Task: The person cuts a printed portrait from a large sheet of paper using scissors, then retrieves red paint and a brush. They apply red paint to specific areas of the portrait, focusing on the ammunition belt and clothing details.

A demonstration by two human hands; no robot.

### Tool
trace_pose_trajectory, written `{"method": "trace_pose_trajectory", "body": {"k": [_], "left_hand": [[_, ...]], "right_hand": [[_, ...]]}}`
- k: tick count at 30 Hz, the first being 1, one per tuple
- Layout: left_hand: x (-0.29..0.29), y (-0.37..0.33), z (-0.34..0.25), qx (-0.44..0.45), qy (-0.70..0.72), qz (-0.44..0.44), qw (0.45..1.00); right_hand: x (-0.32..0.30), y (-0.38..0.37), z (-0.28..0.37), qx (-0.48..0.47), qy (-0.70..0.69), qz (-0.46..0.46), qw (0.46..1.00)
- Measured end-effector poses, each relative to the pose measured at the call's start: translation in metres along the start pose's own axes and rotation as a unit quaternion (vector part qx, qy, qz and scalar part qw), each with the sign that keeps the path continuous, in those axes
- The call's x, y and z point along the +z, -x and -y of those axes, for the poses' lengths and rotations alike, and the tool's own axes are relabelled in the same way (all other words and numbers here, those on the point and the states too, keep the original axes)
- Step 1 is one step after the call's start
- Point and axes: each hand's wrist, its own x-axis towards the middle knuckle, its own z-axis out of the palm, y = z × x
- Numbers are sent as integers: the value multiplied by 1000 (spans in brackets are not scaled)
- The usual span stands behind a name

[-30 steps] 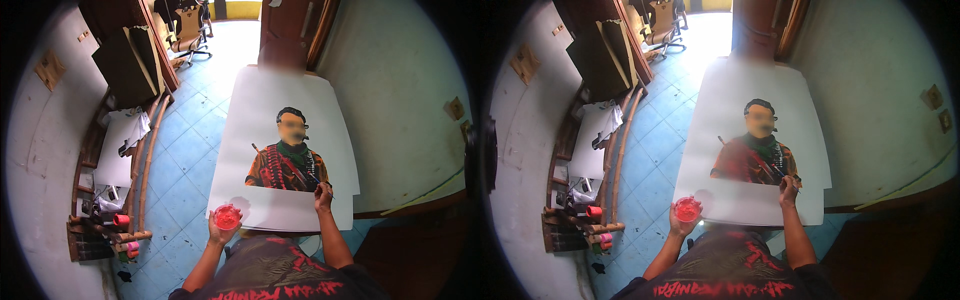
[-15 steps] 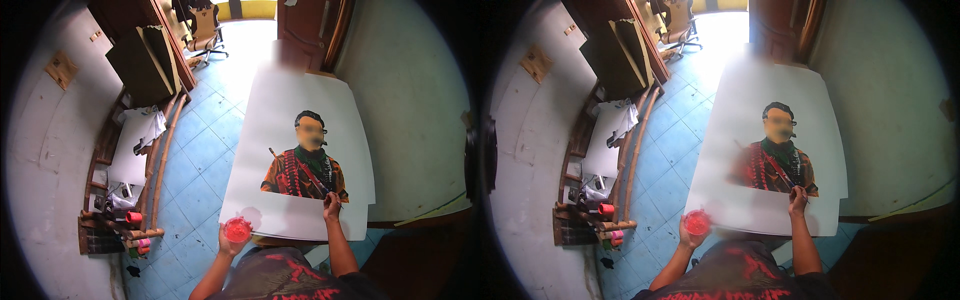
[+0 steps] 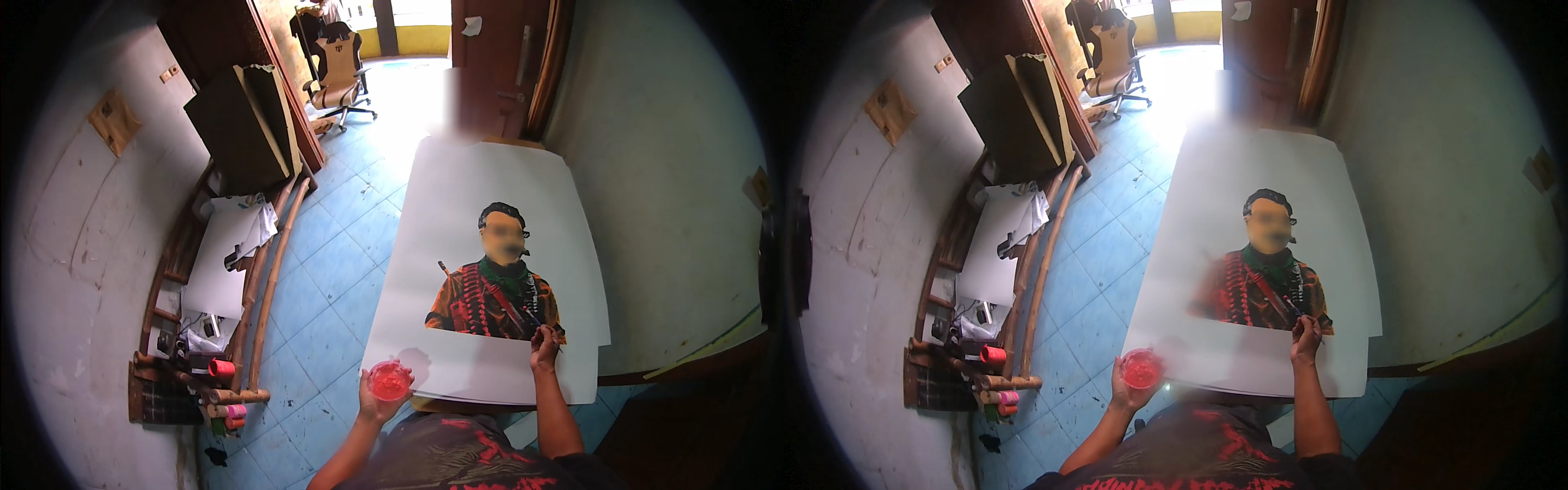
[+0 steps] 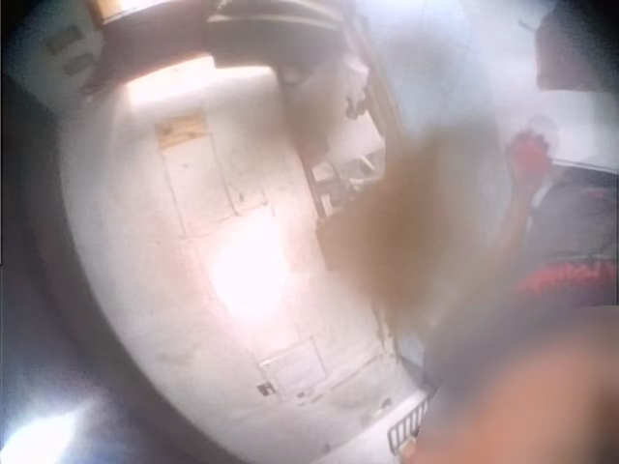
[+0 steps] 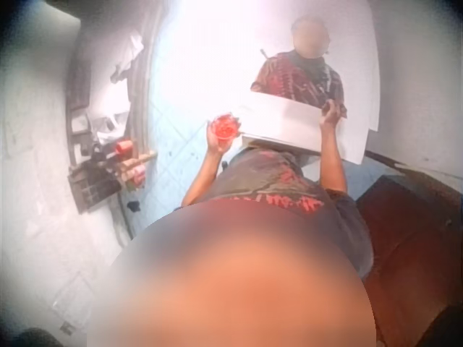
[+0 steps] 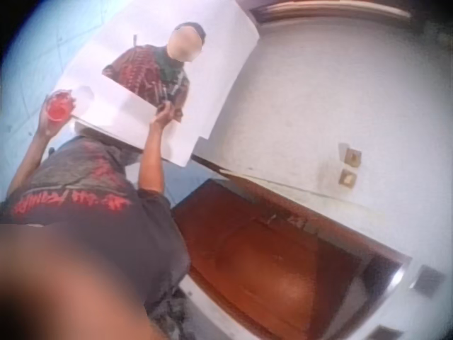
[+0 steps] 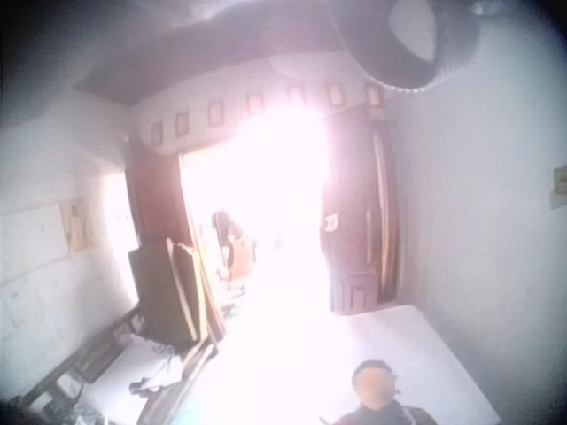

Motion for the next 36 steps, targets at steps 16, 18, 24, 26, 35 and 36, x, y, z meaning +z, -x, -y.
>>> {"method": "trace_pose_trajectory", "body": {"k": [16,18,24,26,35,36], "left_hand": [[19,-11,16,-50,-5,-22,998],[18,-15,18,-44,-6,-18,999],[27,-14,46,-14,10,-10,1000],[31,-10,57,-7,20,1,1000],[63,-3,106,55,28,-26,998],[67,-1,111,54,37,-44,997]], "right_hand": [[-43,8,15,-21,-19,-13,1000],[-43,2,16,-16,-15,0,1000],[-48,-22,32,-13,3,18,1000],[-45,-25,39,1,18,51,999],[-37,-53,64,-5,84,149,985],[-37,-57,64,-10,107,150,983]]}}
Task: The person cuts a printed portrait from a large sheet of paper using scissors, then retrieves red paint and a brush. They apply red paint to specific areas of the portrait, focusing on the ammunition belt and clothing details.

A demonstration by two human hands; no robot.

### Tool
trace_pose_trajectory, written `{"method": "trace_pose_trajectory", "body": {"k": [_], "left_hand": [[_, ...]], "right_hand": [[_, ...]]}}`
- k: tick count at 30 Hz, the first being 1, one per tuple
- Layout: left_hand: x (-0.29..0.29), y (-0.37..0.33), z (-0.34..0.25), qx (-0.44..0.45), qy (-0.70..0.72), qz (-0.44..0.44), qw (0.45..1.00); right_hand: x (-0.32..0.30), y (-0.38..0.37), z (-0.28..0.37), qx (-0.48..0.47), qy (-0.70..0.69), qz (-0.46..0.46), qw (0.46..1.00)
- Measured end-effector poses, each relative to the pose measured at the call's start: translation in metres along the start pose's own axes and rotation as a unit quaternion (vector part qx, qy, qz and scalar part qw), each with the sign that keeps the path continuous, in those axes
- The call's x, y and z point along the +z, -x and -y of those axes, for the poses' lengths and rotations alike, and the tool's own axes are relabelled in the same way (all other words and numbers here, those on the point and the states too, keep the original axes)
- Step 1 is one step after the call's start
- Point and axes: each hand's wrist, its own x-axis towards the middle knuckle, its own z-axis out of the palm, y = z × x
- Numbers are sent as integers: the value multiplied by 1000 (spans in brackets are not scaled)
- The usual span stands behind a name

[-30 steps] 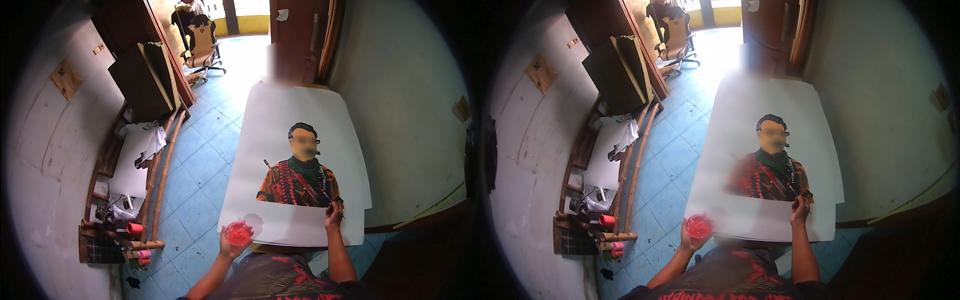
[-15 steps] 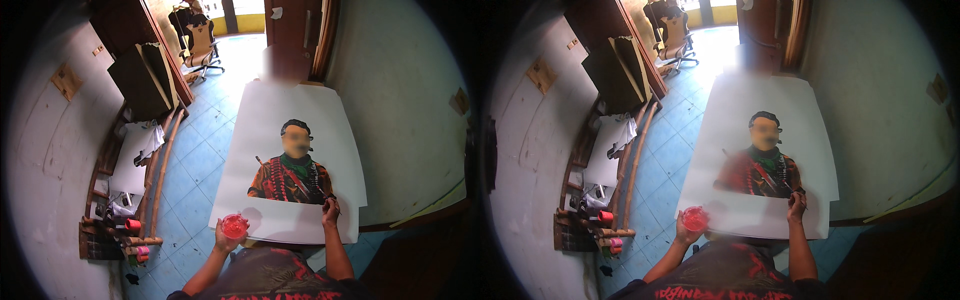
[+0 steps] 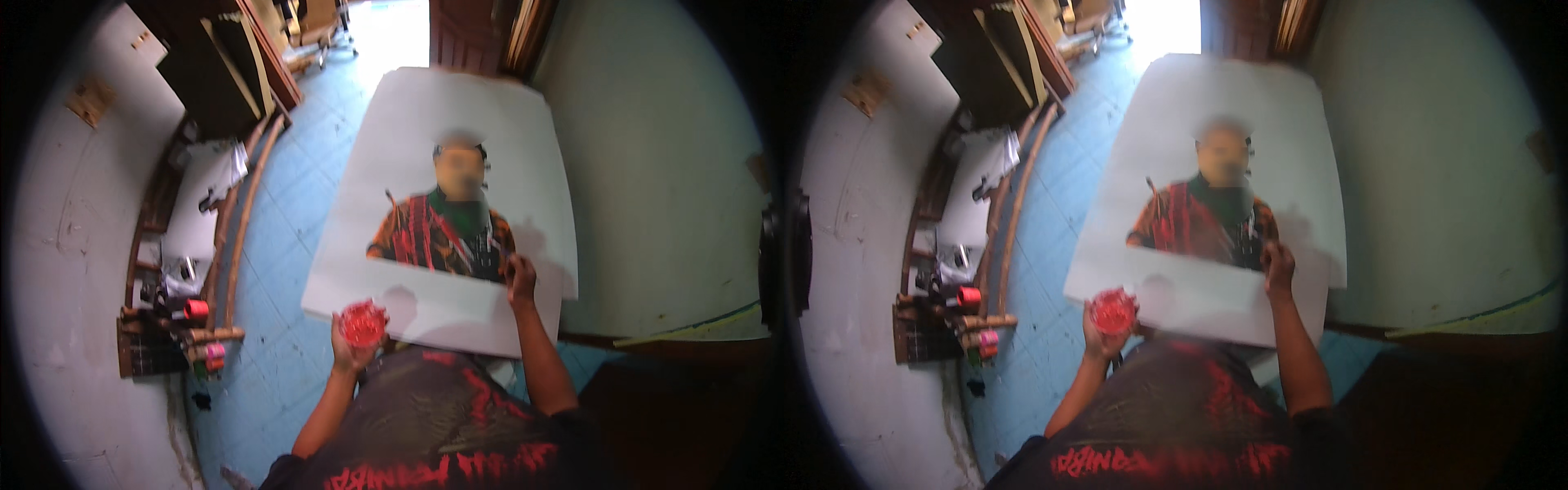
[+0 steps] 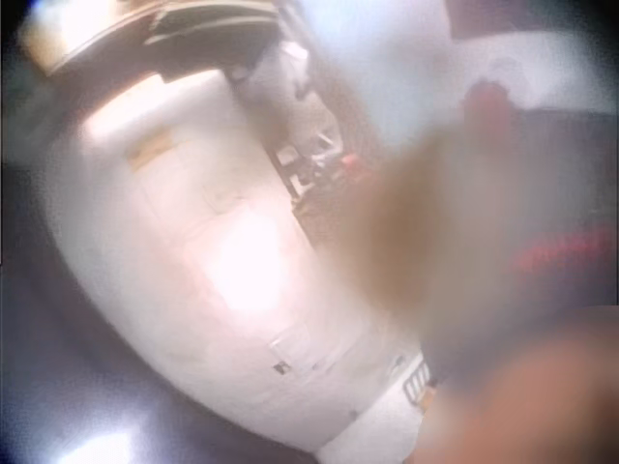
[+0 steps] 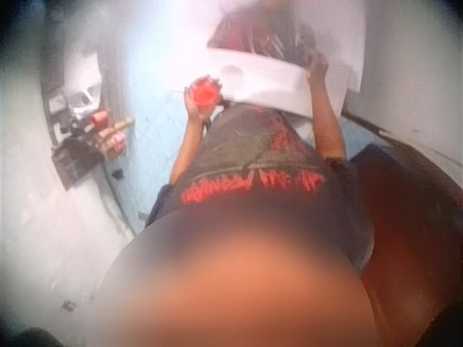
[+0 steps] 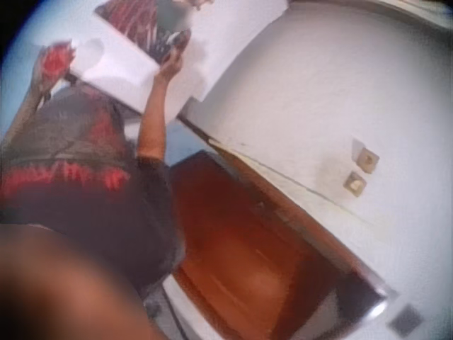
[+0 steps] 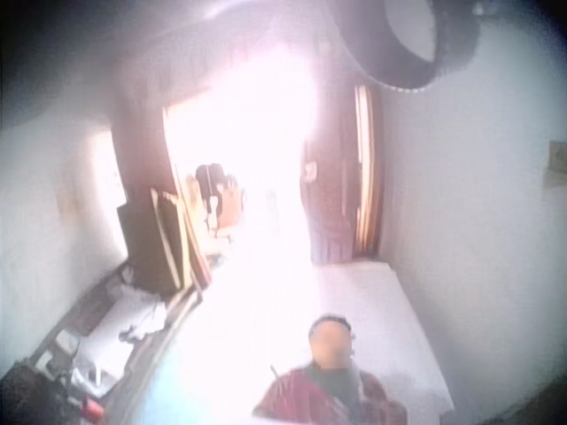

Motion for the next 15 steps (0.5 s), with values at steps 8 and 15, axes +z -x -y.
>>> {"method": "trace_pose_trajectory", "body": {"k": [8,15], "left_hand": [[1,17,20,28,1,-28,999],[-2,20,23,45,19,-51,998]], "right_hand": [[20,-23,-3,-65,277,62,957],[34,-38,-13,-147,464,168,858]]}}
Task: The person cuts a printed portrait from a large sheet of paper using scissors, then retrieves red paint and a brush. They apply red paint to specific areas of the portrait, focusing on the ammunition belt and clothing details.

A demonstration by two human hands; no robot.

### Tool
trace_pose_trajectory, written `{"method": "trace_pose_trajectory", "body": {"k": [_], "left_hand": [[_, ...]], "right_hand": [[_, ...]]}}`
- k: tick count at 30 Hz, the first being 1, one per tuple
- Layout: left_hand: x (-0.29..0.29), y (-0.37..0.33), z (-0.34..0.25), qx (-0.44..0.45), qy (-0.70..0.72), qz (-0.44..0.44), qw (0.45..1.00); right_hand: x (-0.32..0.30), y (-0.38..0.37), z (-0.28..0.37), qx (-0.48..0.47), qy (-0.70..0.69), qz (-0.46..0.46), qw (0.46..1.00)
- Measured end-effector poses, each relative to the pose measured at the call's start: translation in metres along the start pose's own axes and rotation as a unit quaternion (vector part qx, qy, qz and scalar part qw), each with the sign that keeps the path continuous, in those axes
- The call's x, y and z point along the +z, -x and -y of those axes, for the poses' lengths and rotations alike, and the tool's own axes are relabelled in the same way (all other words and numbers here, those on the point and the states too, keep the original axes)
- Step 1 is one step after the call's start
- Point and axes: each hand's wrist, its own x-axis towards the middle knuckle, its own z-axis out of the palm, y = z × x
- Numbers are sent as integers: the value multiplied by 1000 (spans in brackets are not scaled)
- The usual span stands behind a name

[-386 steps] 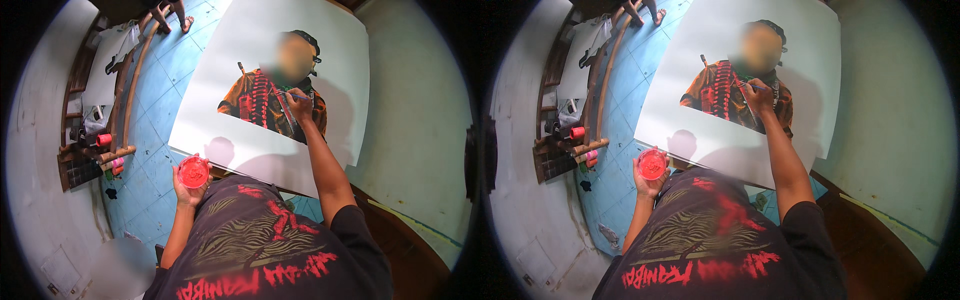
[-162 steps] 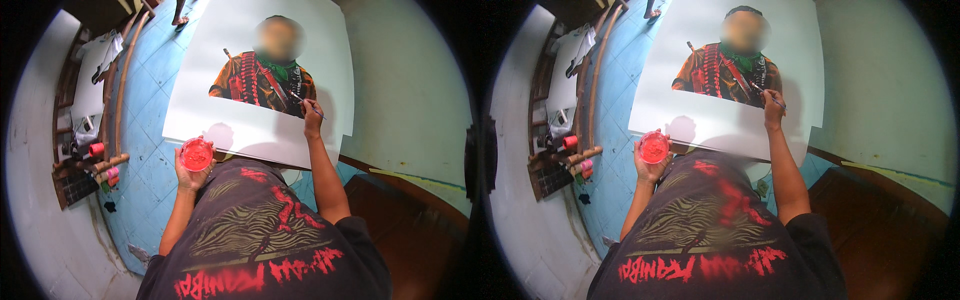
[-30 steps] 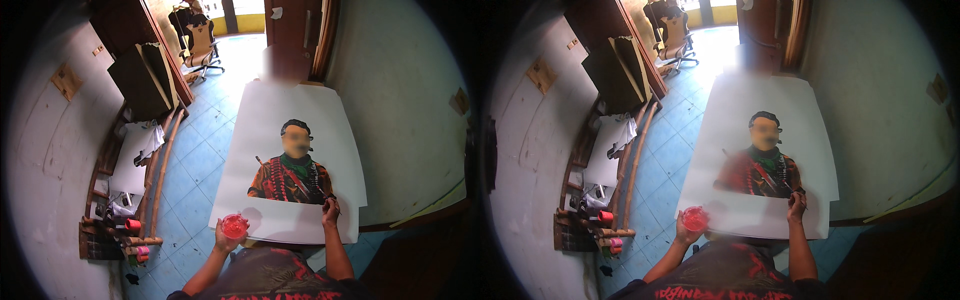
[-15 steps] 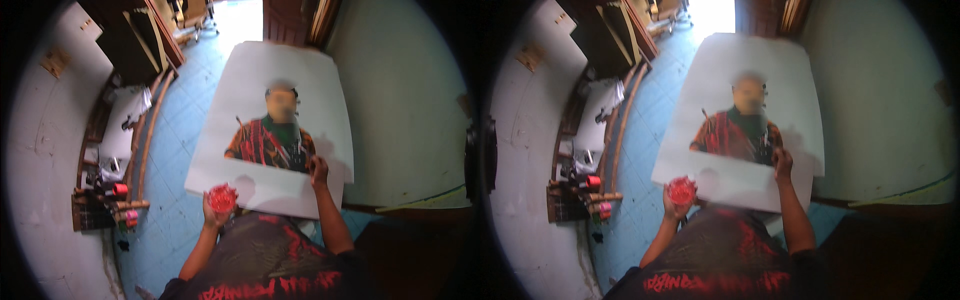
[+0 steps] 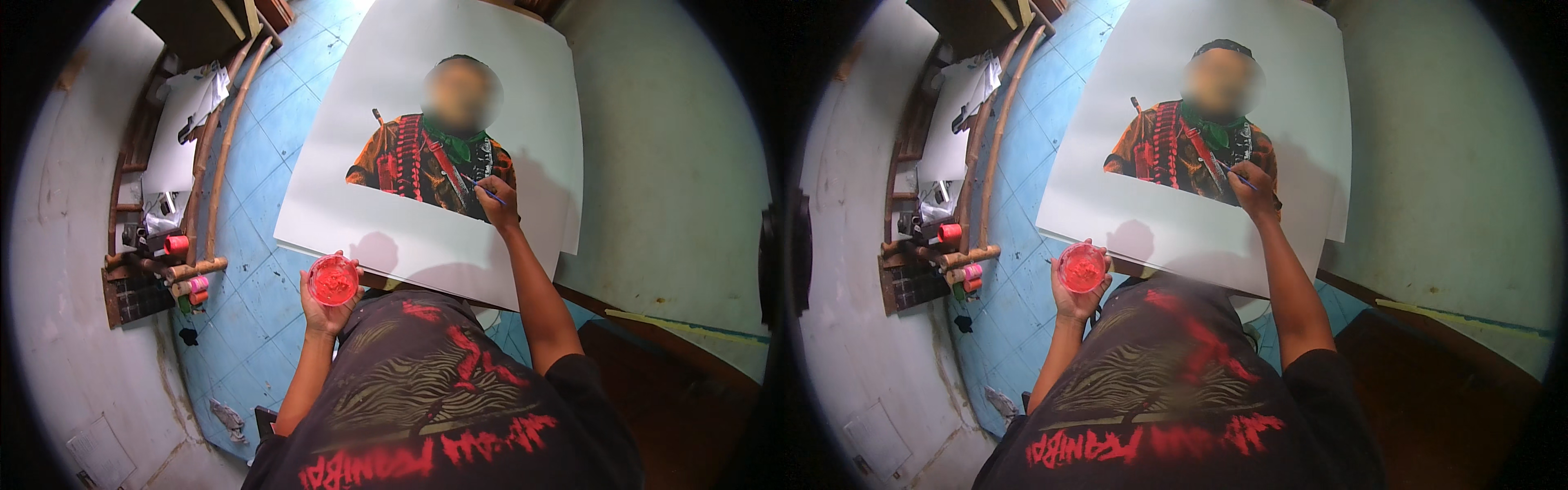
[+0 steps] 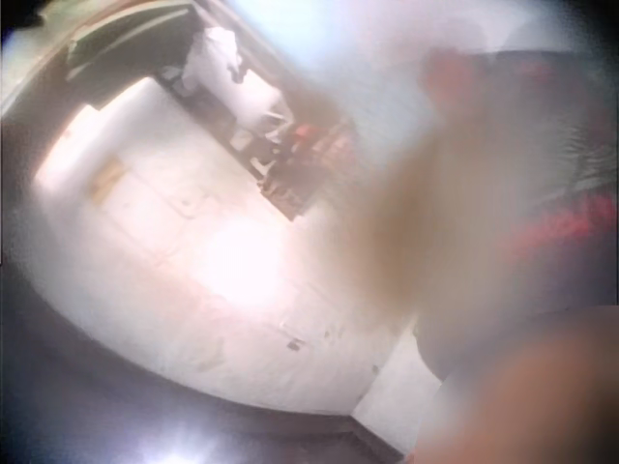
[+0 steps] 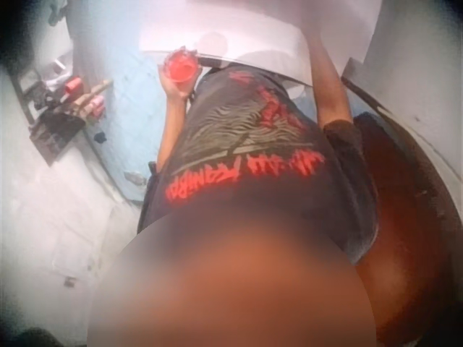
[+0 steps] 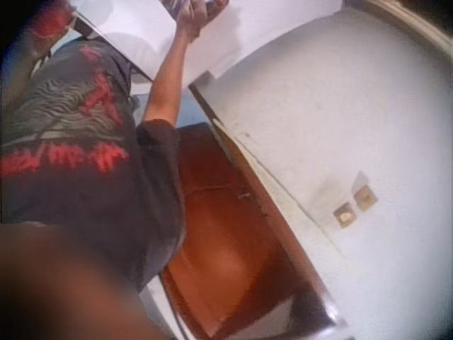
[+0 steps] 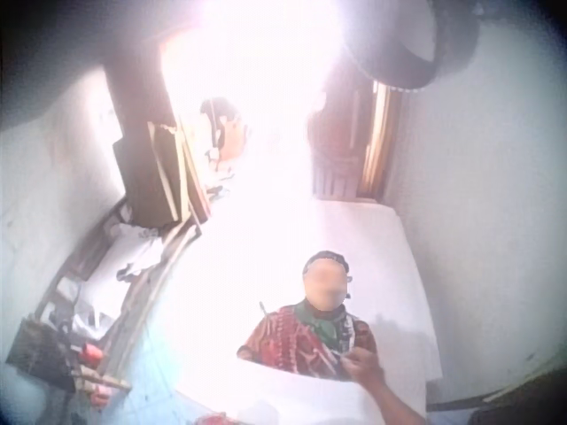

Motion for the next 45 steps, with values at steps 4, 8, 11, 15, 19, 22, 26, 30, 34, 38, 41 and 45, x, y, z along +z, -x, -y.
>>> {"method": "trace_pose_trajectory", "body": {"k": [4,8,11,15,19,22,26,30,34,38,41,45], "left_hand": [[-2,2,0,7,-8,-10,1000],[-6,5,-1,8,5,-20,1000],[-9,5,-1,8,17,-25,1000],[-10,3,-2,12,7,-32,999],[-9,3,-2,13,5,-38,999],[-8,2,-2,12,11,-41,999],[-9,0,-2,13,11,-40,999],[-7,-1,-2,8,18,-44,999],[-8,-2,-2,5,24,-42,999],[-8,-3,-2,5,25,-45,999],[-7,-4,-1,4,23,-46,999],[-7,-5,0,4,20,-50,999]], "right_hand": [[7,-9,5,-46,59,24,997],[19,-18,2,-110,63,16,992],[23,-21,-2,-93,94,35,991],[32,-26,-6,-103,98,34,989],[35,-28,-10,-75,97,54,991],[36,-29,-8,-49,97,68,992],[36,-31,-7,-56,93,71,992],[37,-33,-5,-70,102,73,990],[39,-34,-6,-79,91,74,990],[40,-35,-7,-78,98,80,989],[38,-35,-7,-97,104,77,987],[38,-36,-9,-83,97,81,989]]}}
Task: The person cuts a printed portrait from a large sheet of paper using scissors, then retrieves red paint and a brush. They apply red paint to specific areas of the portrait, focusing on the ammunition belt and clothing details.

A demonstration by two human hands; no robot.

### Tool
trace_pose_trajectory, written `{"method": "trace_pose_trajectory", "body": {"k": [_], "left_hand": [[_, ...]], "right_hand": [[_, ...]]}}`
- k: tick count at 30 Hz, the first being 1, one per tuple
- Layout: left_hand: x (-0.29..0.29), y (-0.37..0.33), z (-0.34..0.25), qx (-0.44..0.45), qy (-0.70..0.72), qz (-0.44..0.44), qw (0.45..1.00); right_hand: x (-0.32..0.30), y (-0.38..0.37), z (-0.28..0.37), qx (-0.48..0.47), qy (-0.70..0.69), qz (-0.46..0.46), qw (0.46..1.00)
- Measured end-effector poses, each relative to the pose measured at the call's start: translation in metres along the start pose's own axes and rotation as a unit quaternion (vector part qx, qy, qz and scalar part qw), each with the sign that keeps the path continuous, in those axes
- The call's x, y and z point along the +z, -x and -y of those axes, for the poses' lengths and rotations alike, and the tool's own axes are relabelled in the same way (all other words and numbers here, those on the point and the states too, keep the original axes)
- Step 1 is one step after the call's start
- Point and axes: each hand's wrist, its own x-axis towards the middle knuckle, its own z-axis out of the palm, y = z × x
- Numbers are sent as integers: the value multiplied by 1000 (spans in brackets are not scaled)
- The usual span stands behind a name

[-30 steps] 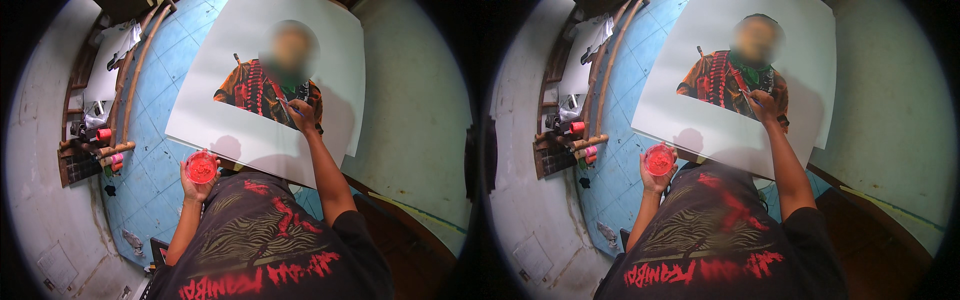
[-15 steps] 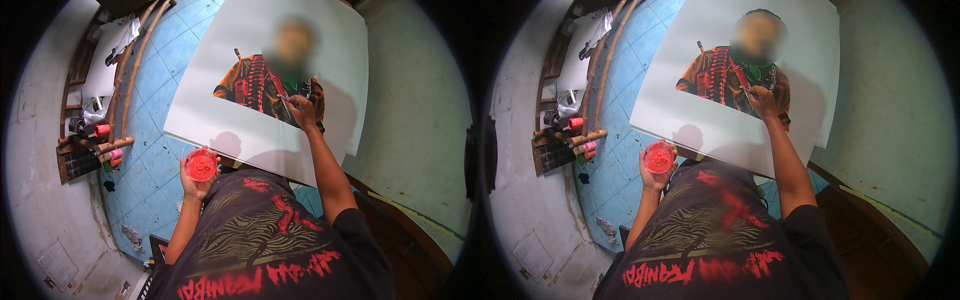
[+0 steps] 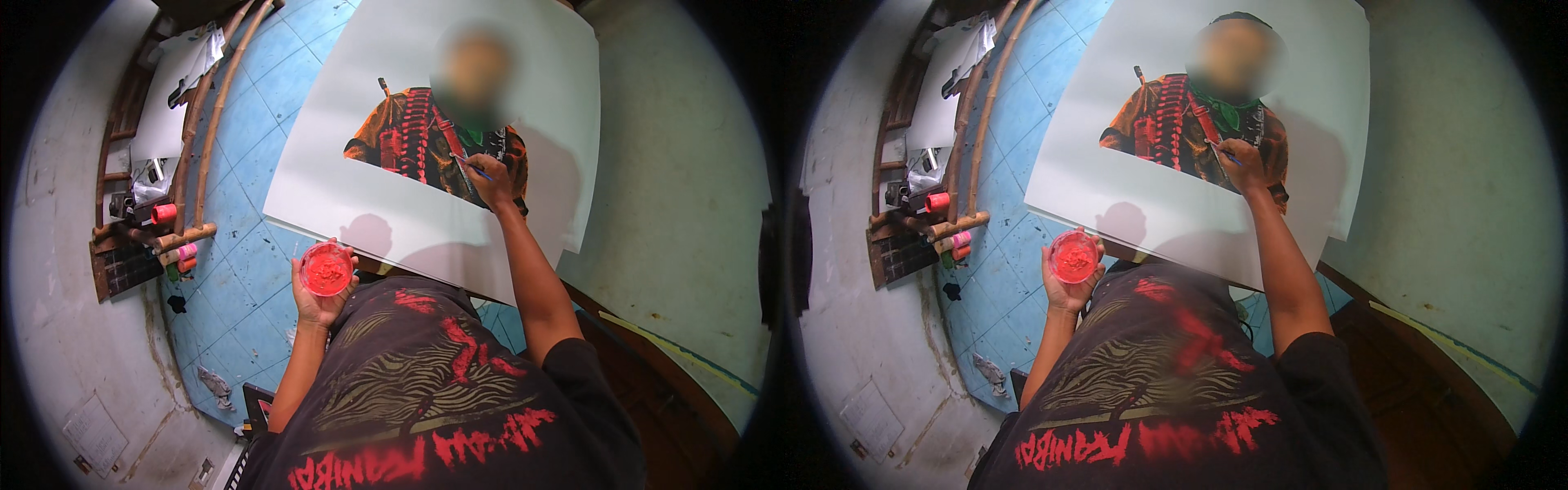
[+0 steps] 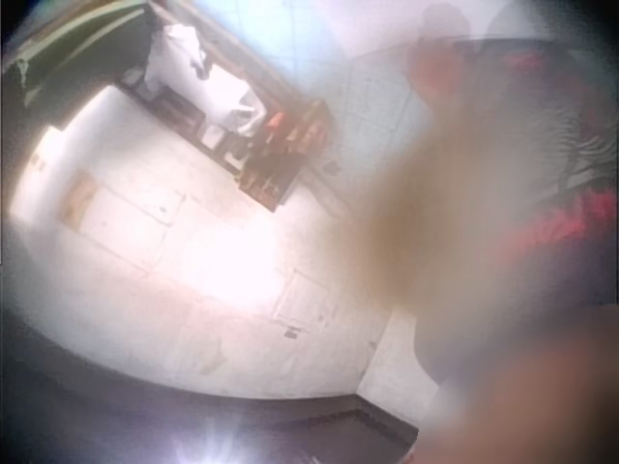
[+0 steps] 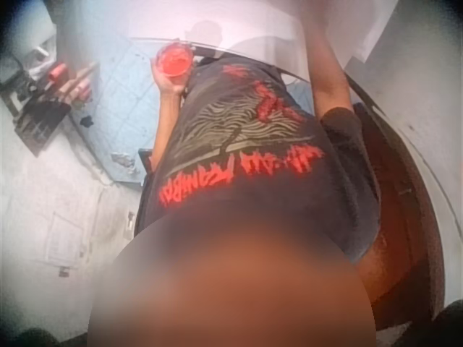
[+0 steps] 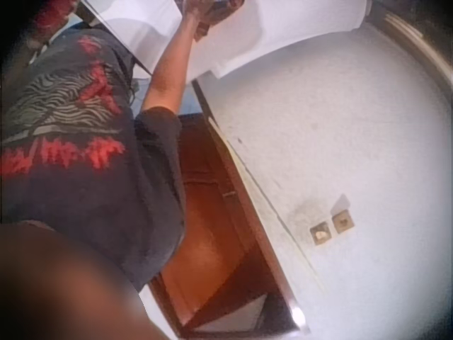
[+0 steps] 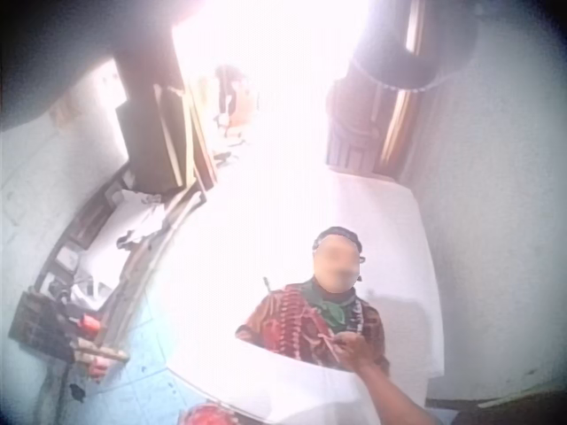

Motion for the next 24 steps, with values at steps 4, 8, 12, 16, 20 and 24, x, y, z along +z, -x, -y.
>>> {"method": "trace_pose_trajectory", "body": {"k": [4,8,12,16,20,24], "left_hand": [[0,0,0,-5,5,2,1000],[0,-2,0,-6,9,2,1000],[-1,-3,0,-9,11,1,1000],[-1,-4,0,-7,0,3,1000],[-1,-5,0,-10,9,9,1000],[1,-6,0,-11,11,12,1000]], "right_hand": [[-3,0,1,-1,6,3,1000],[-3,0,-3,-6,4,-2,1000],[-2,-2,2,-12,13,-2,1000],[-1,-2,1,-12,8,1,1000],[-3,-2,-3,-22,10,6,1000],[-5,-4,3,-9,5,9,1000]]}}
